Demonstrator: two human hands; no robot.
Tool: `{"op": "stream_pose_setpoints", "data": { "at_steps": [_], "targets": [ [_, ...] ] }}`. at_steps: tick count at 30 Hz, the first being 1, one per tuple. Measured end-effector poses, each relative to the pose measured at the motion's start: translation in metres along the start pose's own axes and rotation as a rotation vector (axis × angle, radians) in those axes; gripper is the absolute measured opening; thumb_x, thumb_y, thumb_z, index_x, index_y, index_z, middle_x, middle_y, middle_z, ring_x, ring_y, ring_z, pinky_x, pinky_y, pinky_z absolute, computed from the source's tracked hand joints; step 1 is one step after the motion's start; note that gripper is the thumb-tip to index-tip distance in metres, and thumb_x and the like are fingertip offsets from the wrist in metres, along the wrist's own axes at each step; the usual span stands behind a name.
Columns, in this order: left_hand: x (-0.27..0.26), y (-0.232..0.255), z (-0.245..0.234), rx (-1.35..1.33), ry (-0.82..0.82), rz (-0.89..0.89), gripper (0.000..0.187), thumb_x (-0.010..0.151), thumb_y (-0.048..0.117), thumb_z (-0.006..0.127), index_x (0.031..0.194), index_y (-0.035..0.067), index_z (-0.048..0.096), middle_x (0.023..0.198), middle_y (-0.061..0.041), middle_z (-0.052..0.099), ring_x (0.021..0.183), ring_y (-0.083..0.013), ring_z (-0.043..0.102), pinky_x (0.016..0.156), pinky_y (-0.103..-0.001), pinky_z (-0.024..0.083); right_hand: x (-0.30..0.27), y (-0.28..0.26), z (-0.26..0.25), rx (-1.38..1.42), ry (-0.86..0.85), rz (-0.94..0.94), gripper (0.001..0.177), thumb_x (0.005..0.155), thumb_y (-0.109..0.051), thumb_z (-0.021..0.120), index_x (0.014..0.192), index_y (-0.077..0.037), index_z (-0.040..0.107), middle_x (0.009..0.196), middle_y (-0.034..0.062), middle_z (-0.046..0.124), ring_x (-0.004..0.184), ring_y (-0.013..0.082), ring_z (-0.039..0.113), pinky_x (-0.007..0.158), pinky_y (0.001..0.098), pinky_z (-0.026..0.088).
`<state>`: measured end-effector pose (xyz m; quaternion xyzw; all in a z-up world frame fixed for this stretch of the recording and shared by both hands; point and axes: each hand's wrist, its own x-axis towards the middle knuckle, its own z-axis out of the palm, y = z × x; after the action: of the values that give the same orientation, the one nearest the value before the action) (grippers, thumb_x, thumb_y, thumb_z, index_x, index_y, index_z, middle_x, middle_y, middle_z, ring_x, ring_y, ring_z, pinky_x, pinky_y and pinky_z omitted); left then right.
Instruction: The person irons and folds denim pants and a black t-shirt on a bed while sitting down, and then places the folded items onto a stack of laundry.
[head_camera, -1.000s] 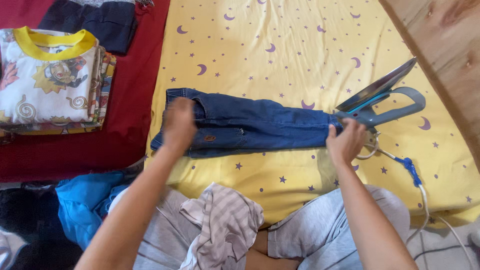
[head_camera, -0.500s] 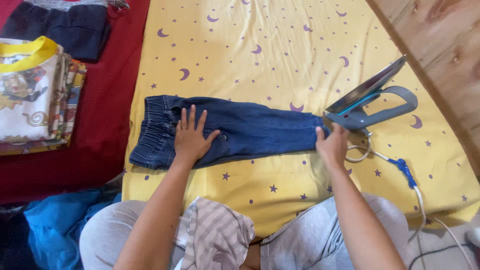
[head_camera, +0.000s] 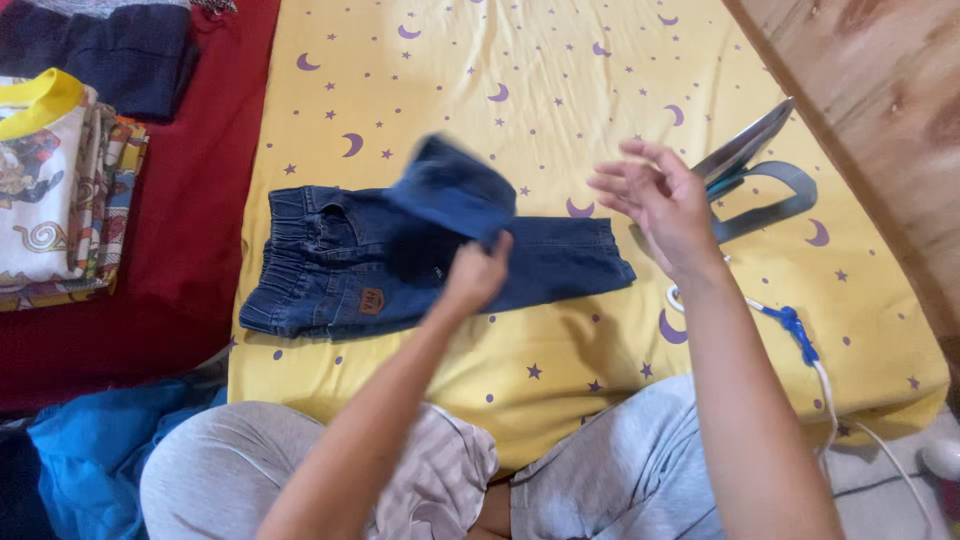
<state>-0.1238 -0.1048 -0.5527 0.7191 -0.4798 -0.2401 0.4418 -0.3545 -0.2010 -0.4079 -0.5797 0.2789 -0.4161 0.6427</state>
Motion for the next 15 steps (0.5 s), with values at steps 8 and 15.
{"op": "stream_pose_setpoints", "data": {
  "at_steps": [8, 15],
  "targets": [
    [0.04, -0.025, -0.211, -1.42, 0.623, -0.635, 0.047, 0.093, 0.031, 0.058, 0.133, 0.006, 0.058, 0.126, -0.013, 0.066, 0.117, -0.0333, 0.066, 0.105, -0.053, 0.05, -0.019, 0.144, -0.072, -1.014, 0.187, 0.168, 0.035, 0.088, -0.025, 0.077, 0.115, -0.004, 0.074, 0.105, 0.0155, 0.078, 0.093, 0.0245, 0.075, 0.084, 0.0374, 0.058],
    [-0.027, -0.002, -0.114, 0.119, 0.698, 0.401, 0.042, 0.094, 0.003, 0.055, 0.136, 0.002, 0.05, 0.144, -0.015, 0.051, 0.138, -0.0306, 0.051, 0.124, -0.046, 0.038, -0.021, 0.121, -0.048, -1.49, 0.309, 0.336, 0.044, 0.077, -0.05, 0.086, 0.092, -0.009, 0.08, 0.088, 0.0159, 0.075, 0.087, 0.0343, 0.069, 0.079, 0.0532, 0.048]
  ]
}}
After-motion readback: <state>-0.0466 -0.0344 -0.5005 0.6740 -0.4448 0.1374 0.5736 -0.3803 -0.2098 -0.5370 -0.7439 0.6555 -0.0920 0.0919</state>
